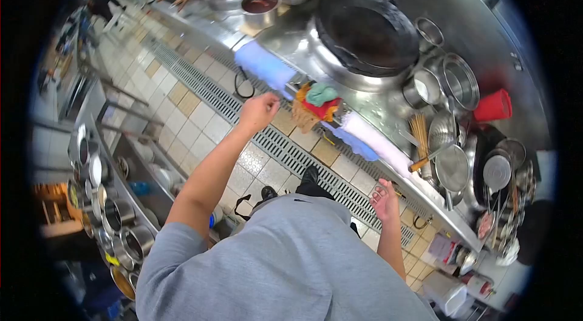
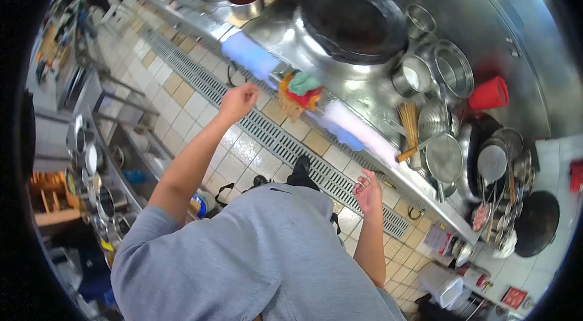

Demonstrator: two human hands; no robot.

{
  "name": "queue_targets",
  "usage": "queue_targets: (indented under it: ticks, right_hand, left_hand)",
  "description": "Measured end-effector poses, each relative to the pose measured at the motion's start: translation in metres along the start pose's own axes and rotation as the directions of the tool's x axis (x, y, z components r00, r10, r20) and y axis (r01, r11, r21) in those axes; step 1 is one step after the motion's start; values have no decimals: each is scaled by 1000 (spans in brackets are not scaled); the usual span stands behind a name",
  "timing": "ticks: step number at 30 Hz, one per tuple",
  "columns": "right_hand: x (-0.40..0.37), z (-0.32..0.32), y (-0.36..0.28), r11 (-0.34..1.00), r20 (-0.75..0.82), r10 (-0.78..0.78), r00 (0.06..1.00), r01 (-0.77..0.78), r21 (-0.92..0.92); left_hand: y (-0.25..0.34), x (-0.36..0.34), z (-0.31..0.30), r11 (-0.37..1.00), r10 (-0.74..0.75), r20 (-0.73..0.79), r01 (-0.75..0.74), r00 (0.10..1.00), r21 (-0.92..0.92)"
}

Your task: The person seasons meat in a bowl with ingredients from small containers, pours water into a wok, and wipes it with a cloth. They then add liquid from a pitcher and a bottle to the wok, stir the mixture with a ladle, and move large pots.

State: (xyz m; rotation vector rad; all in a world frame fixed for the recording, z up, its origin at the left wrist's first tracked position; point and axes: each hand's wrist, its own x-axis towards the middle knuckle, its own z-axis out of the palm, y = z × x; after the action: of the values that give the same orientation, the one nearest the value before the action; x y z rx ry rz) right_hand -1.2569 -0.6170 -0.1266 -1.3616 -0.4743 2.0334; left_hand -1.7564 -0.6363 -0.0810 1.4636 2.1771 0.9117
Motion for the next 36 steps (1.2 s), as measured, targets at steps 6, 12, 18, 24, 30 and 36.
queue_targets:
  ticks: [6, 12, 18, 24, 30, 36]
  right_hand:
    - [-4, -40, -11, 990, -42, -36, 998, 30, -138]
    - [3, -59, -87, 814, -305, -346, 887, 123, -568]
    - [104, -89, -131, 360, -382, -833, 400, -133, -923]
    - [170, -93, -130, 447, -458, -843, 281, -106, -888]
    - [116, -48, -157, 591, -477, -799, 366, 338, -732]
    - [52, 92, -162, 587, -500, -799, 335, 617, -524]
  left_hand:
    - [131, 100, 95, 725, -7, 362, -244, 932, 644]
    - [99, 176, 149, 666, -237, 756, -465, 610, 584]
    - [82, 172, 124, 966, -14, 565, -135, 825, 222]
    - [62, 180, 89, 79, -254, 612, 646, 749, -759]
    - [89, 224, 76, 33, -235, 766, 793, 598, -609]
    - [106, 262, 100, 62, -148, 842, 854, 519, -516]
